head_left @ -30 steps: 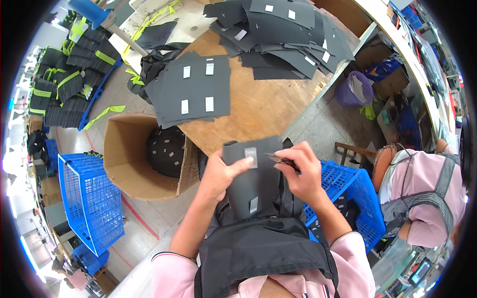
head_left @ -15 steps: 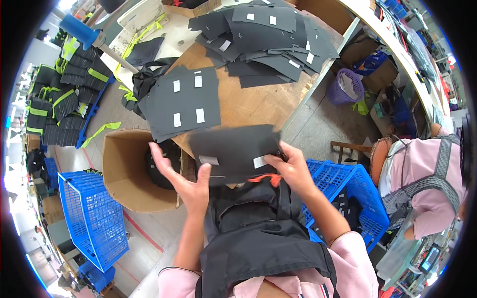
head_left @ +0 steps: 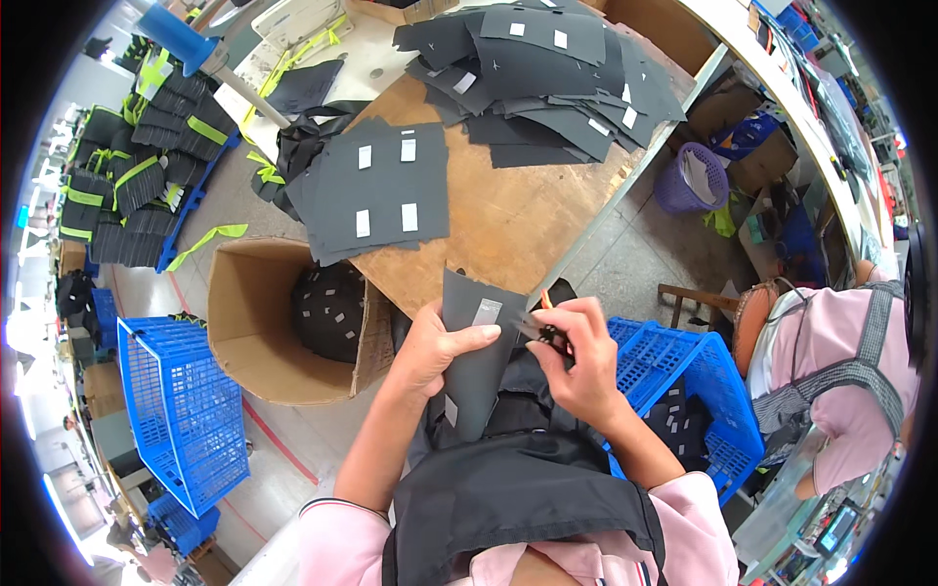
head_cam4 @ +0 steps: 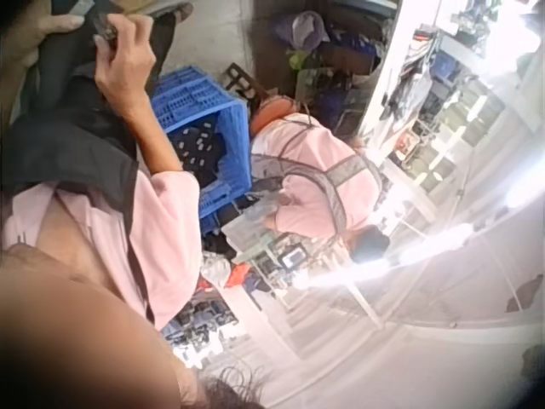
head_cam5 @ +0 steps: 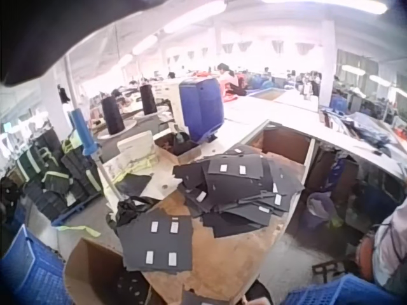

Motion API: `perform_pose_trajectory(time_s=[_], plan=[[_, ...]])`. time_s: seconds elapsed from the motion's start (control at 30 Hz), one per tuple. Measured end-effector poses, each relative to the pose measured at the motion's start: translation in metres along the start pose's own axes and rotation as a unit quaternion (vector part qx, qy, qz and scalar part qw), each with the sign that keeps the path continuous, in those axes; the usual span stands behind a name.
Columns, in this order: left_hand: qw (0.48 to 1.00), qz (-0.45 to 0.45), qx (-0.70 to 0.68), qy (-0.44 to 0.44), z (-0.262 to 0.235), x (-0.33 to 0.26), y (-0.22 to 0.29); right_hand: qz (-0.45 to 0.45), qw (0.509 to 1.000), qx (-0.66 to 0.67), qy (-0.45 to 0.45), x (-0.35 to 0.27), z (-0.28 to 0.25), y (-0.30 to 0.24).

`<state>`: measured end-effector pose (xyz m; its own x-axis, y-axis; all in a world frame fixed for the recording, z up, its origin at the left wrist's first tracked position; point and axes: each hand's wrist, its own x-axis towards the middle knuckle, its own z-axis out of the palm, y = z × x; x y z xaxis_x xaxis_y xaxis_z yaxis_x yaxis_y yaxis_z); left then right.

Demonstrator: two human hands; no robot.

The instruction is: The person is inspecting and cleaning small black rectangular parts with white labels in a factory setting.

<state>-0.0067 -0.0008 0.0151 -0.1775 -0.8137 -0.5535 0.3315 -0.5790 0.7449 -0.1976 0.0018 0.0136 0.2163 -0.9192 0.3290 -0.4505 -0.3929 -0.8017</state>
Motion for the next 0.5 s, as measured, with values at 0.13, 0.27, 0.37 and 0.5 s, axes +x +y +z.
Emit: perform_pose_trajectory(time_s=[0.13, 0.27, 0.37, 0.5], plan=[[0.999, 0.01, -0.03, -0.009, 0.003, -0.001, 0.002, -0.037, 0.999, -0.006, -0.006, 0.006, 0.011, 0.004], [0.998, -0.014, -0.052, -0.019, 0.002, -0.002, 0.002, -0.063, 0.998, -0.005, 0.006, 0.008, 0.014, 0.007], [0.999, -0.01, -0.053, -0.003, 0.003, -0.004, -0.001, -0.112, 0.991, -0.065, -0.01, 0.009, 0.015, 0.008], [0.999, -0.009, -0.044, 0.01, 0.001, -0.004, 0.0, -0.12, 0.99, -0.073, 0.002, 0.009, 0.011, 0.005]])
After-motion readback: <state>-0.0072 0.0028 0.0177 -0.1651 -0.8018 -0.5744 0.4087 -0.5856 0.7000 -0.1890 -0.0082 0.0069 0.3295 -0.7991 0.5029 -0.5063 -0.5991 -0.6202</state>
